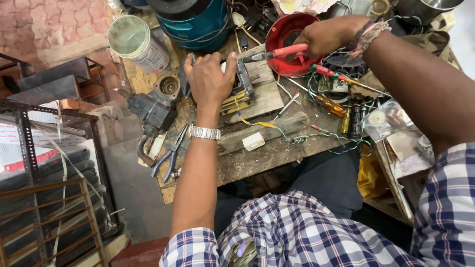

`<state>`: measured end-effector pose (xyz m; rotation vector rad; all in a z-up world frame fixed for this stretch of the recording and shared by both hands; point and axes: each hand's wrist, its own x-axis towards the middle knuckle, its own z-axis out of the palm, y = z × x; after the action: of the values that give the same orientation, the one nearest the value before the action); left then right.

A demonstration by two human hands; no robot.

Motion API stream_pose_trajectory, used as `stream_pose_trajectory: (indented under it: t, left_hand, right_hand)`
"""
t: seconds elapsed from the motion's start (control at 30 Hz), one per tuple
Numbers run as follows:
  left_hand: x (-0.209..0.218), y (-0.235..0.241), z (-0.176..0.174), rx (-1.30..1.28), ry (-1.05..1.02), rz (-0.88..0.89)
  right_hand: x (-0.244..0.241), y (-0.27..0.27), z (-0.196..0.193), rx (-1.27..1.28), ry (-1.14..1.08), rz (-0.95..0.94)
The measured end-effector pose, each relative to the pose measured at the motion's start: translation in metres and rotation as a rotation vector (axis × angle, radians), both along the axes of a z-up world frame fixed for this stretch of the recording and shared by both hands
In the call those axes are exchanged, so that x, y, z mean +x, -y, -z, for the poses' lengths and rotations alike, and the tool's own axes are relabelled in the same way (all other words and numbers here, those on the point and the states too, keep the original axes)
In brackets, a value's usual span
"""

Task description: The person uses a screwdriver to tighten a screw on a small electrical component held in a bench vise. They repeatedly adjust the component and use pliers to manipulate wires while working at a cluttered workbench.

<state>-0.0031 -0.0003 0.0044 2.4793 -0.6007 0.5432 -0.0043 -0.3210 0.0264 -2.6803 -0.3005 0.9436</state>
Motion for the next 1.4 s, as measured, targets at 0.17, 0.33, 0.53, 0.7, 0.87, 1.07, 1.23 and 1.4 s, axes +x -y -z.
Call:
stream_pose_trajectory:
  t: [0.17,0.33,0.53,0.7,0.87,1.07,1.23,1.4]
  left_hand:
    - [0.0,0.0,0.0,-0.001,-0.012,0.002]
    - [-0.002,-0.001,0.0,0.0,-0.01,0.0]
    - [-0.002,0.0,-0.003,0.012,-0.023,0.008]
    - [-0.003,0.0,-0.005,0.029,-0.031,-0.008]
    - [-0.002,0.001,-0.004,0.03,-0.012,-0.019]
    - [-0.003,0.002,-0.005,0.047,-0.007,-0.024]
    - [-0.004,0.002,-0.005,0.055,-0.023,-0.028]
    - [-0.002,0.003,-0.003,0.067,-0.001,-0.031]
  right_hand:
    - [0.014,0.005,0.004,0.032,-0.067,-0.005]
    - [0.022,0.01,0.01,0.054,-0.109,-0.02]
    - [0.026,0.008,0.009,0.075,-0.111,-0.031]
    - [0.024,-0.002,0.002,-0.007,0.004,-0.108]
    - [0.015,-0.005,0.011,-0.047,-0.001,-0.03]
    - [0.047,0.013,0.026,0.139,-0.15,-0.133]
    - [0.084,0.015,0.033,0.089,-0.323,-0.128]
    - [0.066,0.017,0.04,0.101,-0.346,-0.046]
